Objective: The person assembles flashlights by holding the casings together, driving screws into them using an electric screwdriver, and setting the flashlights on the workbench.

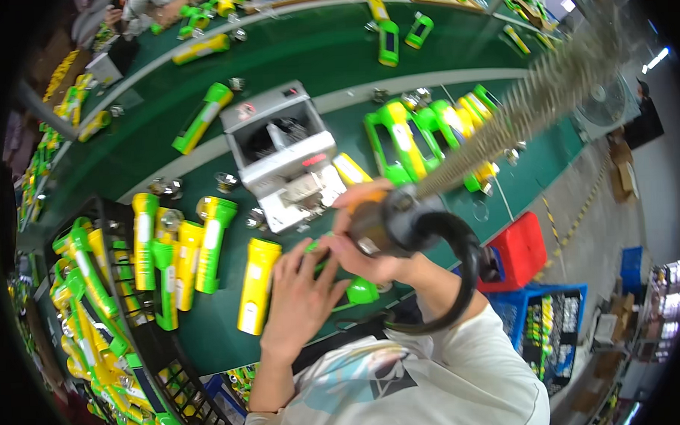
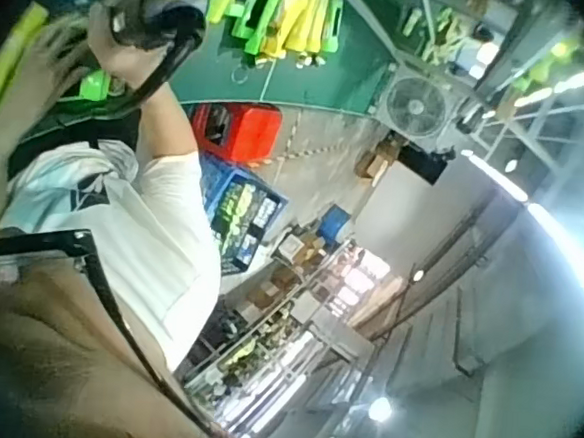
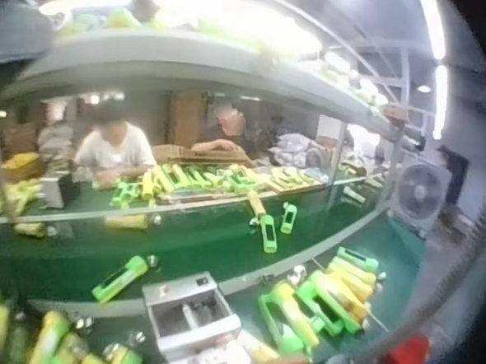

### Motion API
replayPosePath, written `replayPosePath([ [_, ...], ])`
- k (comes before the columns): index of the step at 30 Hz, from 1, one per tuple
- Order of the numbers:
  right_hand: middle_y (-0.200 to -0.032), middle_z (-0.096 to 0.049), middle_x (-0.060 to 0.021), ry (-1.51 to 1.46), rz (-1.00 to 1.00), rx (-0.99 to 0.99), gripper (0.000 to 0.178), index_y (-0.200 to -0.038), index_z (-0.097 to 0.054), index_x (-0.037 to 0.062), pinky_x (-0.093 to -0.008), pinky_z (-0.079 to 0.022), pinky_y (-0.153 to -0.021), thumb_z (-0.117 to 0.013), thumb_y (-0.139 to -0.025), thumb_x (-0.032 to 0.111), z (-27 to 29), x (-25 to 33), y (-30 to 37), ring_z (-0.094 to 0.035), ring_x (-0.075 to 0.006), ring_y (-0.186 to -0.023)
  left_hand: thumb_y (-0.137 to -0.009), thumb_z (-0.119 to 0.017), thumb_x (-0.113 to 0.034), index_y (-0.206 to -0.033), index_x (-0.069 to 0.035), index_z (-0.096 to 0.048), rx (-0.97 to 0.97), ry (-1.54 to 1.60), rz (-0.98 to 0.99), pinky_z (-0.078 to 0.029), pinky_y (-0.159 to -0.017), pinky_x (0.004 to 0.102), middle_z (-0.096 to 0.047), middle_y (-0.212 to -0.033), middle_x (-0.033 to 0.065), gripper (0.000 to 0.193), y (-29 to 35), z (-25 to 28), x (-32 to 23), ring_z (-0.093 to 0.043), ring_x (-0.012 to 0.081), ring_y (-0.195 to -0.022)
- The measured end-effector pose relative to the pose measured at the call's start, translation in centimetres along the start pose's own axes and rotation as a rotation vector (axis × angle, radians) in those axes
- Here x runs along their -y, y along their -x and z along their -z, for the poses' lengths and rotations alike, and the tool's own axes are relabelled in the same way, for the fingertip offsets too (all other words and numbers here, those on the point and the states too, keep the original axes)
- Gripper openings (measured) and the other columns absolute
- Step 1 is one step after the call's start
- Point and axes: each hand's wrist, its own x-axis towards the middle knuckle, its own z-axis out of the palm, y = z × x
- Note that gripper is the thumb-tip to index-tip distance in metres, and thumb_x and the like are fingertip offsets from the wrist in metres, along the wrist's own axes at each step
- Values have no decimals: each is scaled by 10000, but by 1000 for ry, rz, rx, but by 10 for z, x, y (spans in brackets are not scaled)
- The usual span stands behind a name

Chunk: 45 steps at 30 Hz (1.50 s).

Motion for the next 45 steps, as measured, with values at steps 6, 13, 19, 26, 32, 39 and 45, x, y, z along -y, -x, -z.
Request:
replayPosePath([
  [6, -810, -637, -62, -78, -64, -162, 542, -1247, -413, 35, -260, -521, -654, -744, -833, -80, -14, -4, 31, -657, -112, -733, -817, -686, -49, -1377, -66, -628, -12, 18, -38, -415, -1059, 448, -547, -1424, 87, 563, 6, 0, 4, -502, 300, -1311],
  [13, -729, -584, -86, 8, -72, -90, 414, -1169, -373, 70, -321, -520, -576, -695, -915, 19, -11, -7, 35, -590, -175, -599, -718, -680, 61, -1403, -56, -600, 40, 188, 10, -451, -1010, 430, -557, -1402, 89, 699, 2, 10, 4, -525, 288, -1276],
  [19, -758, -587, -82, -43, -57, -141, 414, -1151, -374, 51, -301, -504, -583, -689, -892, -15, -11, -3, 30, -604, -155, -627, -688, -696, 95, -1423, -38, -568, -1, 218, -15, -453, -1007, 426, -578, -1376, 79, 758, -1, 5, 9, -542, 290, -1253],
  [26, -808, -639, -46, -180, -81, -185, 434, -1185, -462, -19, -236, -509, -651, -726, -842, -59, -10, -4, 28, -610, -77, -675, -772, -654, 94, -1424, -41, -566, -68, 256, -11, -467, -984, 416, -615, -1328, 90, 672, 0, -4, 11, -575, 295, -1219],
  [32, -680, -552, -49, -233, 176, -258, 393, -1253, -391, 16, -282, -480, -541, -640, -952, 60, -6, 16, -22, -538, -125, -546, -861, -740, -32, -1381, -44, -594, -139, 251, -23, -523, -955, 423, -663, -1225, 122, 540, -10, -3, 7, -640, 324, -1126],
  [39, -612, -523, -60, -206, 154, -284, 371, -1212, -401, 8, -332, -497, -500, -651, -960, 114, -15, 2, -56, -518, -162, -470, -792, -811, -102, -1226, -24, -686, -187, 113, 2, -526, -985, 428, -689, -1183, 127, 458, -4, 26, 11, -644, 309, -1150],
  [45, -589, -523, -61, -182, 148, -252, 386, -1204, -372, 11, -336, -503, -499, -650, -960, 118, -17, -3, -61, -514, -165, -466, -780, -838, -168, -1036, -23, -756, -155, -60, 59, -470, -1076, 485, -712, -1191, 104, 305, 18, 40, 26, -608, 282, -1275],
])
